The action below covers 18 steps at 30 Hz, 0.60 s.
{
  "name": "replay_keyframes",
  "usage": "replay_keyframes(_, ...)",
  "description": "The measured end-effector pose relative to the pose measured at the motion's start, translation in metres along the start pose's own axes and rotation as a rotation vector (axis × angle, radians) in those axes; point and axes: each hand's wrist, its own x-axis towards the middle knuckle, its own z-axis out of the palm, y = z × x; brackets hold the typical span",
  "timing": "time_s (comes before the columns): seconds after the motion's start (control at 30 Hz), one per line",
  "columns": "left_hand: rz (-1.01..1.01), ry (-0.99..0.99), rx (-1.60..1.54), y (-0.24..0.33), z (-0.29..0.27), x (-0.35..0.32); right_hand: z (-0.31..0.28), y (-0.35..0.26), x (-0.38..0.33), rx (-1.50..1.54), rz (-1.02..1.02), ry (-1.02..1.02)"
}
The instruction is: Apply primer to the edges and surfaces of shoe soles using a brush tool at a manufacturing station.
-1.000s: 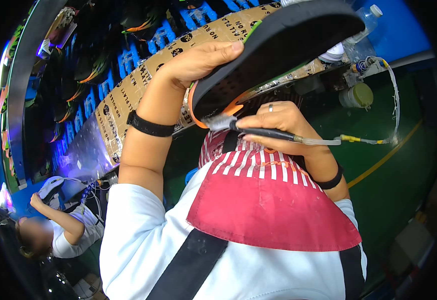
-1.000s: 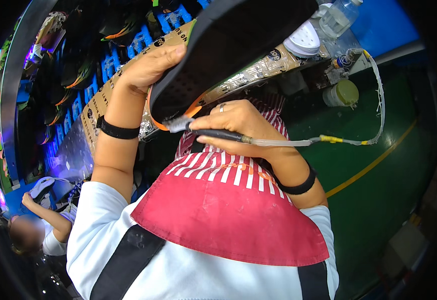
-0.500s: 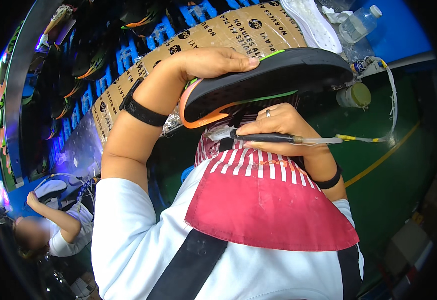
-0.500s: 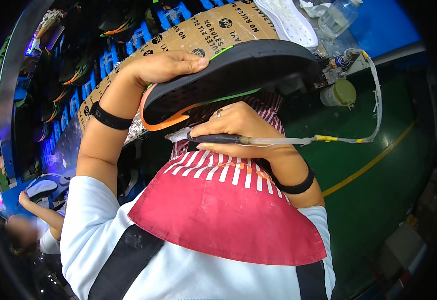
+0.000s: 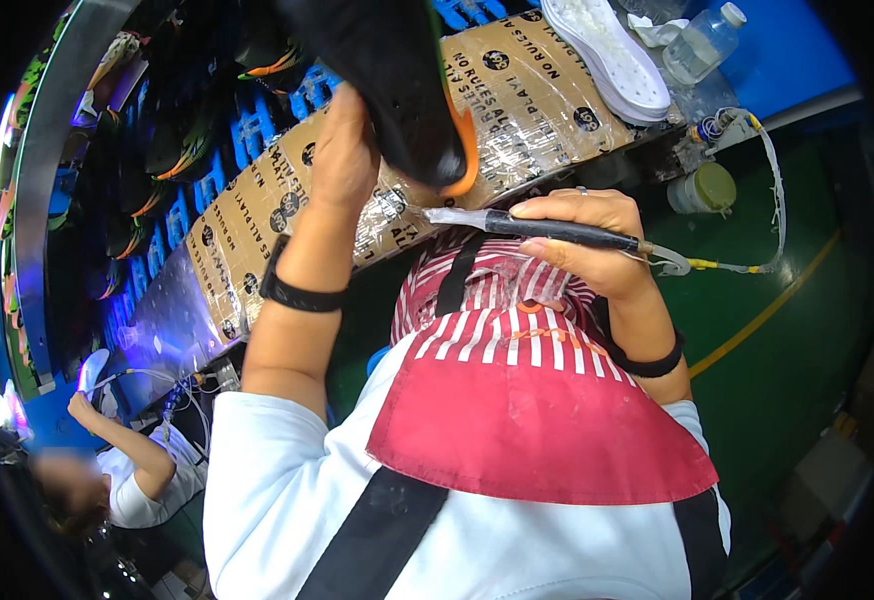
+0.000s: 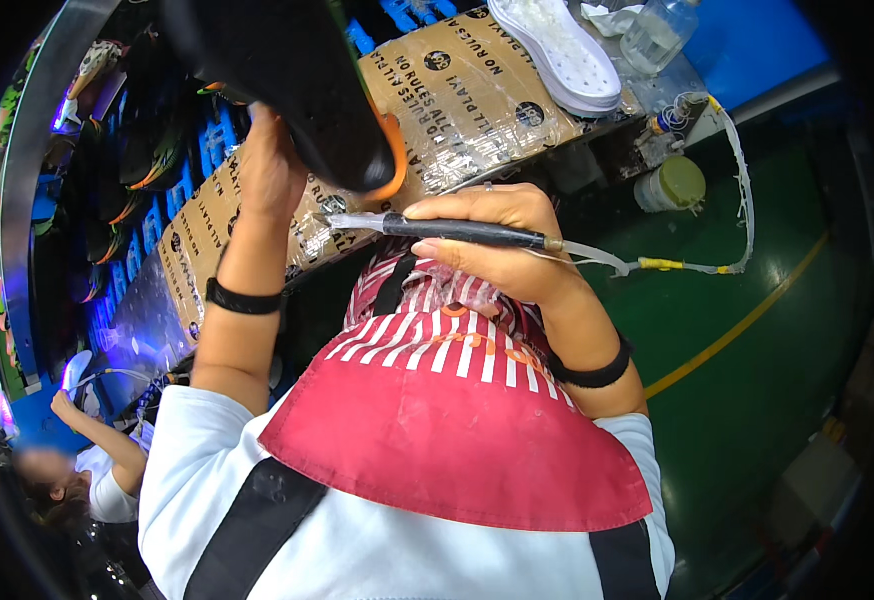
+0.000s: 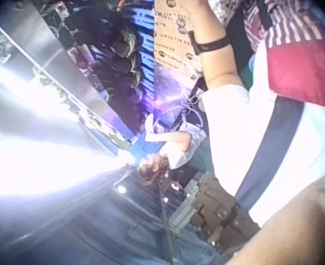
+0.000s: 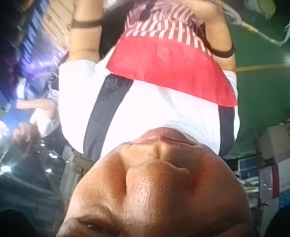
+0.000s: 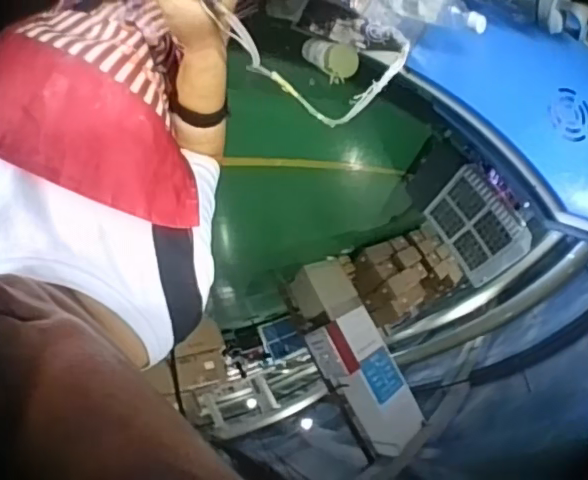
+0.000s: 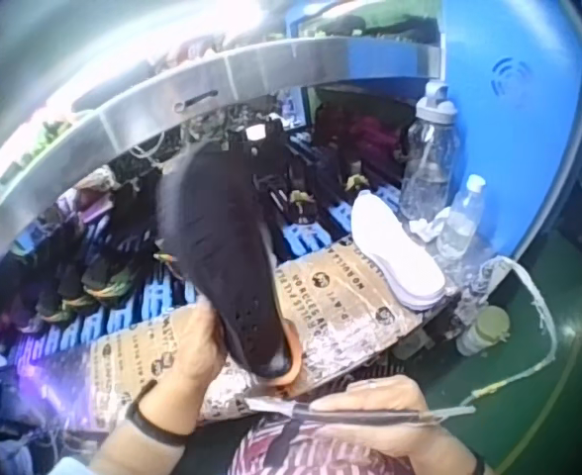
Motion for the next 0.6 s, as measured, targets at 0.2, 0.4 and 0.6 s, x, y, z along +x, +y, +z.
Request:
replay_keyframes(0.2,-0.032,-0.110,0.287,0.022,0.000,-0.033,-0.004,-0.003,-0.001,0.030,0.047,0.034)
replay_keyframes(0.4,-0.373,-0.100,-0.078,0.003,0.001,-0.072,-0.001,0.001,0.000,0.162,0.179,0.233)
replay_keyframes(0.6,-0.719,0.094,-0.671,-0.030,0.008,-0.080,0.007,-0.008,0.010,0.196,0.148,0.274)
